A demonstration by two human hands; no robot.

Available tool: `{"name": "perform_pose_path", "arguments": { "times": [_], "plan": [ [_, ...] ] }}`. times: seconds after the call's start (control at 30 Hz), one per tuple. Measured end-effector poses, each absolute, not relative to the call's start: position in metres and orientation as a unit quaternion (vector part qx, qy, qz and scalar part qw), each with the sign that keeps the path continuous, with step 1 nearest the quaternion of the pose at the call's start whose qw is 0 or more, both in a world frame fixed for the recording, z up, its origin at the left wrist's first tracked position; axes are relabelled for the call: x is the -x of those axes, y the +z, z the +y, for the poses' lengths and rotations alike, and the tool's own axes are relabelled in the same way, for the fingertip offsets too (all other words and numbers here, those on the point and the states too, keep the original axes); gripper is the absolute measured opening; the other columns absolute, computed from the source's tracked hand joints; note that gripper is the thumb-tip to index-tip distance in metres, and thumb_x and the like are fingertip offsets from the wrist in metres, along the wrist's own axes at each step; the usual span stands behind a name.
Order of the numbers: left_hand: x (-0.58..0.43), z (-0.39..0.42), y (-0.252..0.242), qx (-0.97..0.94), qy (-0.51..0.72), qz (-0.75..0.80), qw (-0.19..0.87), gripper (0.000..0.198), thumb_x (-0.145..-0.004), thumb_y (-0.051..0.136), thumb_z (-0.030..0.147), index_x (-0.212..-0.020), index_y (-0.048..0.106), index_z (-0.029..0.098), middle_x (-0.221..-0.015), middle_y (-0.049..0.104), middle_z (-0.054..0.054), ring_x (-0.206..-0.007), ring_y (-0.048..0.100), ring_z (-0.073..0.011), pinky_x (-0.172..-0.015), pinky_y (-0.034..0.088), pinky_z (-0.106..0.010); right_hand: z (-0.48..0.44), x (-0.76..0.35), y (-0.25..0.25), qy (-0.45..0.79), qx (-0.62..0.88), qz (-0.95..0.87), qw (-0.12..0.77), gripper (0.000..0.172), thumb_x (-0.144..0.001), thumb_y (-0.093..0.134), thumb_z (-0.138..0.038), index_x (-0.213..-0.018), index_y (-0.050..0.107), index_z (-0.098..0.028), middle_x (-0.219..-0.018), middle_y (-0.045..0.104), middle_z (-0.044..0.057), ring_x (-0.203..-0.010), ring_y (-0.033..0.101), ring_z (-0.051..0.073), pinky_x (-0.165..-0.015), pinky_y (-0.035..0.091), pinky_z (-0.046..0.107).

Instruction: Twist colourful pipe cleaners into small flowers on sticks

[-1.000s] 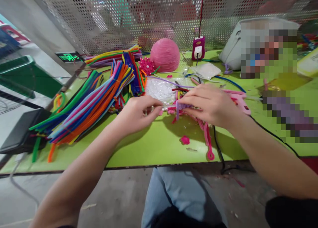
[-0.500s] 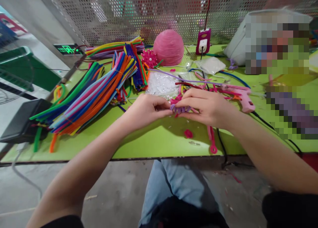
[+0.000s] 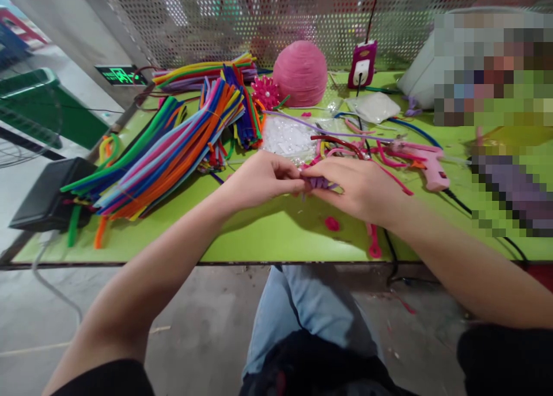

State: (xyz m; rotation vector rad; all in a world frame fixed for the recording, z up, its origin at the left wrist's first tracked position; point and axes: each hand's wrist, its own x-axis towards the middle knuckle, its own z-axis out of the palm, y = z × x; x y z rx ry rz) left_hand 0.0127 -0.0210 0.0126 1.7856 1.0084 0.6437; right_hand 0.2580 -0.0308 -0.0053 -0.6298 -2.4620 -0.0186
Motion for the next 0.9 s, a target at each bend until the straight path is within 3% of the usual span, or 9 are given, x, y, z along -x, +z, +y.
{"name": "perform_pose_path", "arguments": {
  "times": [0.1,0.2,0.27,0.43,0.6,0.7,0.8,0.9],
  "plan": [
    [-0.012,-0.023,0.009,-0.769,0.299,0.394,0.404,0.016,-0.085,0.085,0.03,-0.078,0.085,0.016,-0.068,0.076,0.001,-0.063,0.058,-0.0079,-0.059,0.04,-0.02,-0.027,-0.263,0.003,0.178,0.304,-0.892,0.285,0.021,-0.108,0.074,-0.03,-0.121,0.084,-0.017,-0.107,0.088,0.009,-0.092,0.081,0.023,-0.081,0.059,0.033],
    [-0.013,-0.024,0.006,-0.795,0.339,0.38,0.329,0.012,-0.087,0.084,0.028,-0.081,0.085,0.017,-0.07,0.077,0.001,-0.065,0.059,-0.008,-0.061,0.04,-0.021,-0.019,-0.27,0.01,0.307,0.341,-0.855,0.241,0.031,-0.109,0.071,-0.047,-0.117,0.084,-0.02,-0.095,0.086,0.006,-0.076,0.076,0.021,-0.069,0.056,0.033],
    [-0.012,-0.021,0.006,-0.784,0.349,0.399,0.322,0.017,-0.088,0.086,0.033,-0.081,0.085,0.017,-0.069,0.076,0.0,-0.062,0.057,-0.0084,-0.059,0.037,-0.022,-0.013,-0.276,0.01,0.257,0.335,-0.873,0.245,0.032,-0.111,0.068,-0.046,-0.121,0.085,-0.02,-0.101,0.087,0.007,-0.082,0.078,0.023,-0.076,0.059,0.036],
    [-0.007,-0.013,0.009,-0.716,0.348,0.448,0.408,0.03,-0.09,0.086,0.041,-0.074,0.079,0.016,-0.06,0.066,0.0,-0.054,0.046,-0.0071,-0.054,0.03,-0.024,-0.008,-0.286,0.009,0.039,0.3,-0.905,0.299,0.03,-0.114,0.064,-0.031,-0.138,0.082,-0.028,-0.136,0.083,0.008,-0.131,0.077,0.032,-0.116,0.057,0.051],
    [-0.008,-0.015,0.012,-0.638,0.368,0.455,0.5,0.031,-0.088,0.088,0.043,-0.074,0.074,0.018,-0.051,0.047,0.006,-0.048,0.033,-0.0061,-0.049,0.022,-0.025,-0.014,-0.29,0.016,-0.092,0.352,-0.863,0.351,0.027,-0.117,0.063,-0.034,-0.131,0.086,-0.03,-0.138,0.082,0.012,-0.133,0.073,0.037,-0.118,0.053,0.057],
    [-0.009,-0.016,0.012,-0.616,0.373,0.454,0.525,0.031,-0.088,0.088,0.04,-0.073,0.072,0.018,-0.052,0.045,0.006,-0.048,0.032,-0.0056,-0.049,0.021,-0.025,-0.018,-0.288,0.016,-0.137,0.374,-0.842,0.365,0.028,-0.111,0.073,-0.05,-0.123,0.087,-0.029,-0.129,0.081,0.014,-0.135,0.069,0.044,-0.121,0.046,0.066],
    [-0.012,-0.018,0.012,-0.616,0.374,0.453,0.524,0.032,-0.087,0.09,0.041,-0.073,0.071,0.018,-0.053,0.046,0.006,-0.048,0.034,-0.0057,-0.049,0.02,-0.025,-0.023,-0.276,0.009,-0.024,0.394,-0.837,0.38,0.043,-0.106,0.075,-0.068,-0.113,0.084,-0.026,-0.107,0.082,0.012,-0.111,0.075,0.037,-0.107,0.055,0.058],
    [-0.014,-0.02,0.01,-0.639,0.383,0.44,0.502,0.037,-0.085,0.094,0.047,-0.076,0.072,0.019,-0.054,0.048,0.006,-0.049,0.036,-0.0061,-0.049,0.021,-0.025,-0.029,-0.259,0.001,0.198,0.416,-0.782,0.419,0.052,-0.109,0.067,-0.075,-0.099,0.077,-0.025,-0.082,0.076,0.004,-0.073,0.068,0.021,-0.073,0.053,0.038]
  ]
}}
